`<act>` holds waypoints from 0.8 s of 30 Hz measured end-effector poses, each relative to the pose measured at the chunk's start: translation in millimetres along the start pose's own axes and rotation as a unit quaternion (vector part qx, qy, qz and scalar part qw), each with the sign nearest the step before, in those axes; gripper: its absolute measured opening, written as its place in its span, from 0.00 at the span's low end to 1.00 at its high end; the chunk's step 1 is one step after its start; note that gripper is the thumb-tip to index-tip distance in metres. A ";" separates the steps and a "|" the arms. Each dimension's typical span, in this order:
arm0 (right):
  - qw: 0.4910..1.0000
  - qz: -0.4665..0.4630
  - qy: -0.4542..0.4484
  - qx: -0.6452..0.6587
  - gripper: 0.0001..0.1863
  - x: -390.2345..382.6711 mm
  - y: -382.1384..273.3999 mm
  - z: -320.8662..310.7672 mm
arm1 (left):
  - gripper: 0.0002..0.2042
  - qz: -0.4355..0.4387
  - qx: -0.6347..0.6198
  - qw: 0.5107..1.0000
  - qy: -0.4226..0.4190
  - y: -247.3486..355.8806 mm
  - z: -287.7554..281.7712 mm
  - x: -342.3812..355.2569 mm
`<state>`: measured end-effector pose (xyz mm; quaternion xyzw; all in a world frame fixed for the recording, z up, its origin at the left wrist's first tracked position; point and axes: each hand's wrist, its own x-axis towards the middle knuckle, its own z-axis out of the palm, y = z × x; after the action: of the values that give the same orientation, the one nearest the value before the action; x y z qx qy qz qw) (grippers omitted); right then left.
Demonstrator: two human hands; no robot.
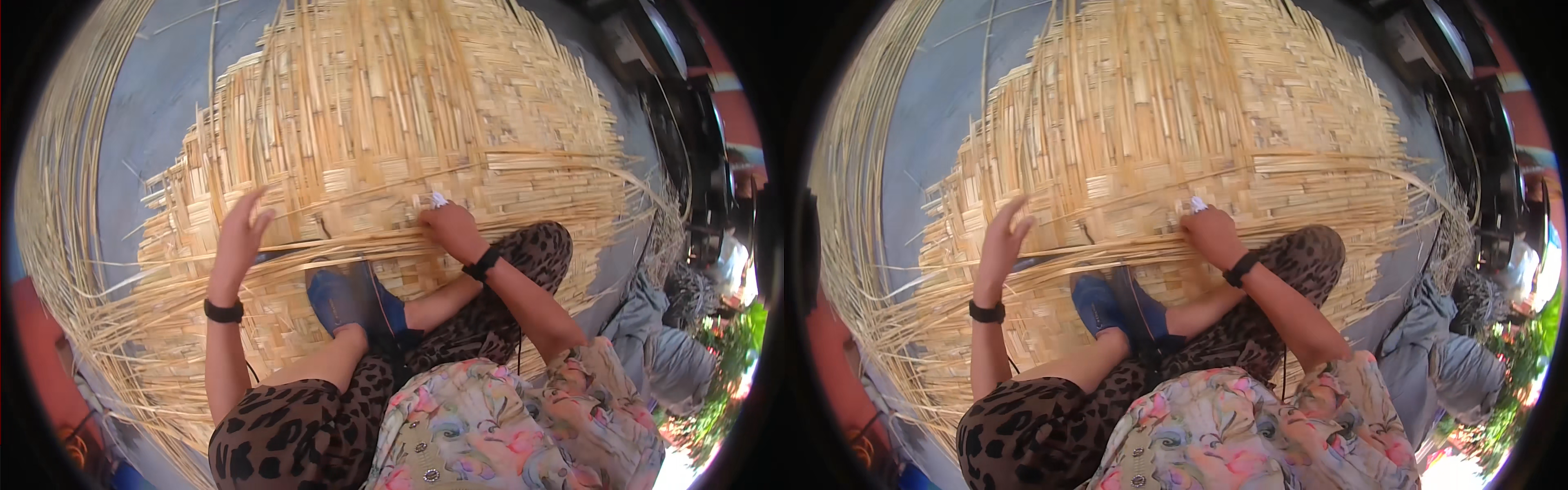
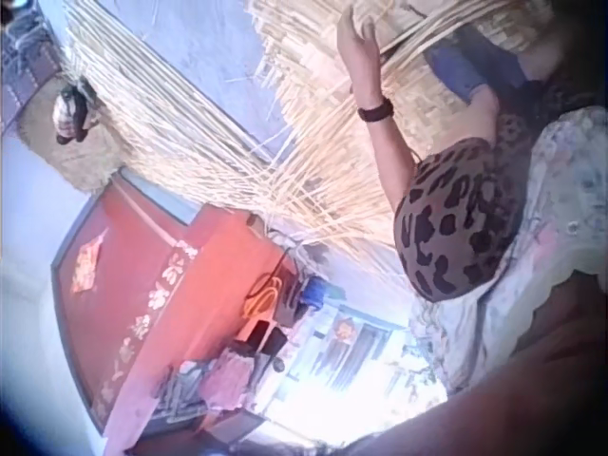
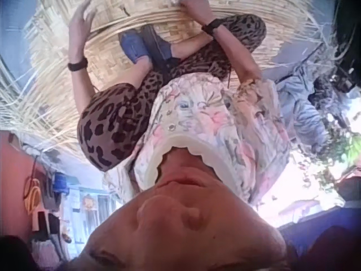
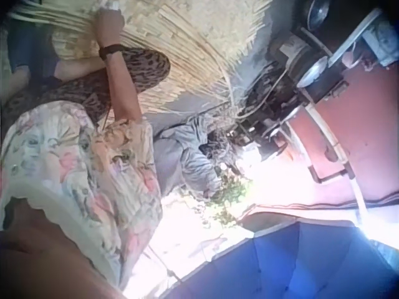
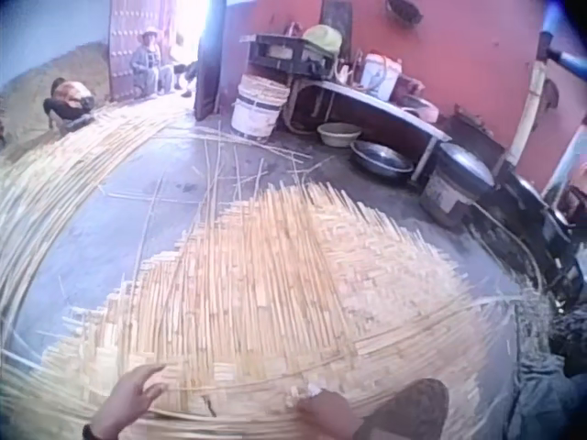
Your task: Weaving a large circular mat from strips of bamboo or straw.
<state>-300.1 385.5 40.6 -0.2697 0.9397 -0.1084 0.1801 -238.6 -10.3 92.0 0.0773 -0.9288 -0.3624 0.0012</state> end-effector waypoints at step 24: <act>0.544 -0.122 0.200 0.805 0.13 -103.1 -113.0 -83.8 | 0.35 0.051 -0.804 0.484 -0.341 152.2 49.4 27.0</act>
<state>-199.1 356.8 179.9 -0.0949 0.4274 -0.8918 0.1145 -289.8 129.5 156.7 -0.1342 -0.1619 -0.9487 -0.2360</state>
